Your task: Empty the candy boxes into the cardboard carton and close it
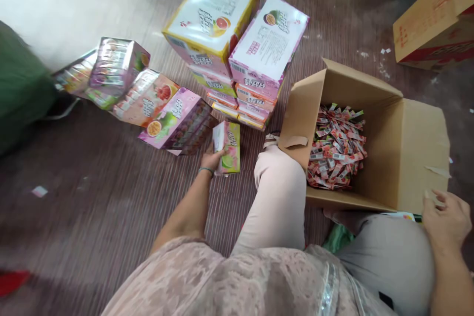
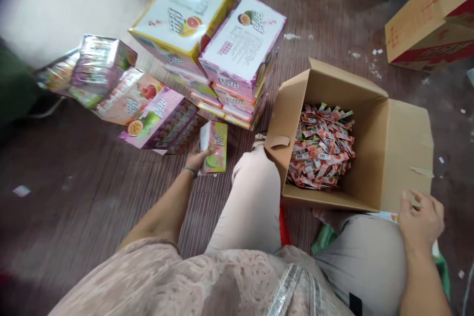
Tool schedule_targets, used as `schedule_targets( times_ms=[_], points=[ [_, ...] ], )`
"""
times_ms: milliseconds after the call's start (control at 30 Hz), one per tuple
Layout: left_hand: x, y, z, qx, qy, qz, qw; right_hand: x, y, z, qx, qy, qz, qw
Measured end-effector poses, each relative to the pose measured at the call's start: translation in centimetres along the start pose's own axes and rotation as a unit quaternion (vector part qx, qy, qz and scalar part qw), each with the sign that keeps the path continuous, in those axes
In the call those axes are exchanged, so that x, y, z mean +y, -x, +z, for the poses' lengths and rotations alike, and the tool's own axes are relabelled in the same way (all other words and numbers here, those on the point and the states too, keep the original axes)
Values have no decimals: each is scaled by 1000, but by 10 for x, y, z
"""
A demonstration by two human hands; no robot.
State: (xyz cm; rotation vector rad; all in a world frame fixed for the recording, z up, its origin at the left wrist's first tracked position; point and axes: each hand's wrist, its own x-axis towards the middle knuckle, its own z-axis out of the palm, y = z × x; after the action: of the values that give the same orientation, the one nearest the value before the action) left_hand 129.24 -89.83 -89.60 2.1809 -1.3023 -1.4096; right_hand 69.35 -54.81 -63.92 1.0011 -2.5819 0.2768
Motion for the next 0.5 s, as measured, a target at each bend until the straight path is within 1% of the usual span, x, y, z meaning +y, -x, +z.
schedule_targets(
  times_ms=[67, 100, 167, 233, 333, 400, 467, 500],
  points=[
    [-1, 28, -8, 17, 98, -4, 995, -3, 0, 4, 4, -17, 4, 1000],
    [1, 42, -14, 23, 154, -8, 988, -5, -1, 5, 2, -27, 8, 1000],
    [11, 71, -32, 25, 276, -12, 961, -10, -1, 8, -3, -47, 19, 999],
    [28, 100, -55, 4, 357, 10, 934, -14, 0, 9, -8, -69, 31, 997],
    [64, 140, -94, -40, 416, 57, 907, -23, 3, 11, -6, -115, 44, 992],
    [92, 162, -114, -53, 432, 66, 898, -36, 6, 12, -11, -160, 58, 985],
    [125, 181, -126, -63, 448, 91, 887, -59, 9, 11, -46, -234, 83, 968],
    [143, 190, -127, -81, 460, 119, 876, -75, 9, 8, -79, -287, 93, 950]
  ],
)
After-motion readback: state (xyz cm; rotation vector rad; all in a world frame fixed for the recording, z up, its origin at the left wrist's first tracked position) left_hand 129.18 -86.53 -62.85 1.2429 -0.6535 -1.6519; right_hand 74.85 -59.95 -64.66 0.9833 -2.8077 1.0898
